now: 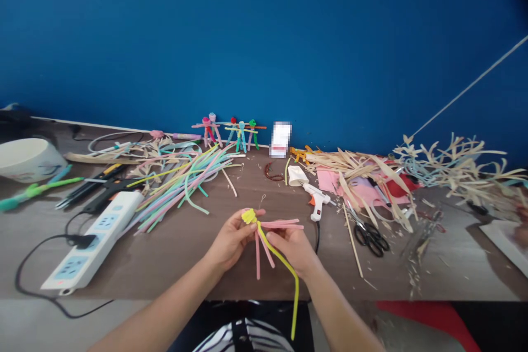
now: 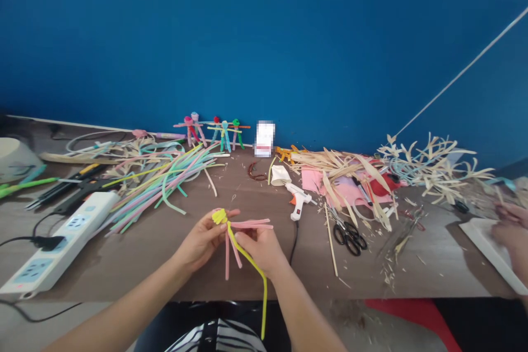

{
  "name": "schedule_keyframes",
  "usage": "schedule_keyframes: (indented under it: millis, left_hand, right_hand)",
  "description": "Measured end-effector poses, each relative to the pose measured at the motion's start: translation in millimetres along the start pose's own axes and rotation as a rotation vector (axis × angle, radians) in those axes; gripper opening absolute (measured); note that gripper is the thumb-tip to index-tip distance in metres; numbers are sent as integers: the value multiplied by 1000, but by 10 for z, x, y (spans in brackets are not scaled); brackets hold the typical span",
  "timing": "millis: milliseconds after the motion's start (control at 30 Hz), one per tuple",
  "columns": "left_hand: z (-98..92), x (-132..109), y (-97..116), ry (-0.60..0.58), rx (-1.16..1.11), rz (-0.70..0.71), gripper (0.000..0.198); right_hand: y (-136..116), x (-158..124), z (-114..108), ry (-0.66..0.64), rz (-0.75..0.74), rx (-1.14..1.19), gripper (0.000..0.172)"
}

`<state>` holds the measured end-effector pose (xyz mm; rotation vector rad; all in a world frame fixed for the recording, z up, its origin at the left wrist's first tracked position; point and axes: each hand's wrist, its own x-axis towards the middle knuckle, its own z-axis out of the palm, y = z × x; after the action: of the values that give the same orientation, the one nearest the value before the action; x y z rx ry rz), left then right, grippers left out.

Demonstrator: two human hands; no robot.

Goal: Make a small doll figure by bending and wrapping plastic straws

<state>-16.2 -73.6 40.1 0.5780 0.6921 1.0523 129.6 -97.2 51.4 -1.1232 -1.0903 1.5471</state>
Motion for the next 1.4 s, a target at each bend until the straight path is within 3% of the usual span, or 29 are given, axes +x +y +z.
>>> schedule_keyframes:
  millis: [133, 333, 567, 700, 833, 933, 1267, 1400]
  left_hand:
    - [5, 17, -21, 36, 88, 58, 27]
    - [9, 11, -37, 57, 153, 24, 23]
    - [36, -21, -31, -9, 176, -27, 14]
    - [31, -33, -37, -13, 199, -57, 14]
    - [33, -46, -11, -7, 247, -71, 16]
    - [46, -61, 24, -14, 279, -96, 17]
    - [60, -81, 98, -44, 291, -237, 18]
    - [50, -72, 142, -71, 307, -257, 18]
  right_hand:
    - [71, 22, 34, 31, 13, -12, 20]
    - [55, 36, 48, 69, -7, -42, 20]
    - [8, 53, 63, 143, -129, -330, 7]
    - [-32, 27, 73, 136, -168, -451, 8]
    - [-91, -19, 64, 151, -383, -746, 12]
    - [-136, -53, 44, 121, -547, -965, 16]
    - [-154, -98, -121, -116, -703, -1327, 15]
    - [-208, -67, -120, -85, -543, -1198, 14]
